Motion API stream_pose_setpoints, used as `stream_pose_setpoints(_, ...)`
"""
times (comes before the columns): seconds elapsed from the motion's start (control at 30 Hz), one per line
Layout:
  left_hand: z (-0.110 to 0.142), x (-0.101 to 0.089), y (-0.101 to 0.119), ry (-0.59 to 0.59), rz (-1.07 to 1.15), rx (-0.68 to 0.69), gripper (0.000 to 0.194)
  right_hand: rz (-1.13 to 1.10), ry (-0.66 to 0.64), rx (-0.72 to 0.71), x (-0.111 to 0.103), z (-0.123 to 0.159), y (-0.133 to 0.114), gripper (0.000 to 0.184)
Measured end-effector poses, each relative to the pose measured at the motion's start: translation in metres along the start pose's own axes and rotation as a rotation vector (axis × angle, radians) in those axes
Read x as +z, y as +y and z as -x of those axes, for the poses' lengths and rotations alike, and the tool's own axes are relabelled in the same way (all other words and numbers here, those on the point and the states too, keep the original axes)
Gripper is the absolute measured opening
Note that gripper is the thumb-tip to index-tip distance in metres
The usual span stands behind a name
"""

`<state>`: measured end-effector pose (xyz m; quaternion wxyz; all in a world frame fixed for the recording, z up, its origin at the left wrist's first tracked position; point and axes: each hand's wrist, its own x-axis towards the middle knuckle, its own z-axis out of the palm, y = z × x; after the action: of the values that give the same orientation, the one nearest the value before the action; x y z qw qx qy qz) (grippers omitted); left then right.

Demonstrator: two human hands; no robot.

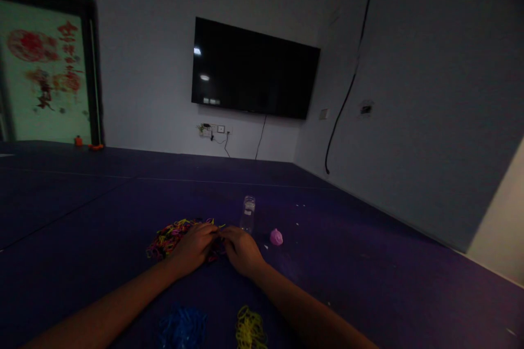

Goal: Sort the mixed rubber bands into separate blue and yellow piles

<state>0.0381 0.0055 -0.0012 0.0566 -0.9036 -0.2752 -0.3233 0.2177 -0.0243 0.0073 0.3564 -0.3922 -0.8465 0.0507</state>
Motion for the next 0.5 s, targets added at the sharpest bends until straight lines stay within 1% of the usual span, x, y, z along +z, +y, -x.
stream_pose_setpoints(0.13, 0.0006, -0.0013, 0.0012, -0.002, 0.002, 0.014, 0.030, 0.009, -0.021, 0.004, 0.0011, 0.0002, 0.0011, 0.036)
stream_pose_setpoints(0.27, 0.0010, -0.0015, 0.0014, 0.008, 0.005, 0.001, 0.031, 0.015, -0.035, -0.030, 0.0023, 0.0000, 0.0028, 0.034)
stream_pose_setpoints(0.5, 0.0018, -0.0005, 0.0003, 0.008, -0.002, -0.008, 0.037, -0.050, -0.010, -0.071, 0.0055, -0.0012, 0.0057, 0.038)
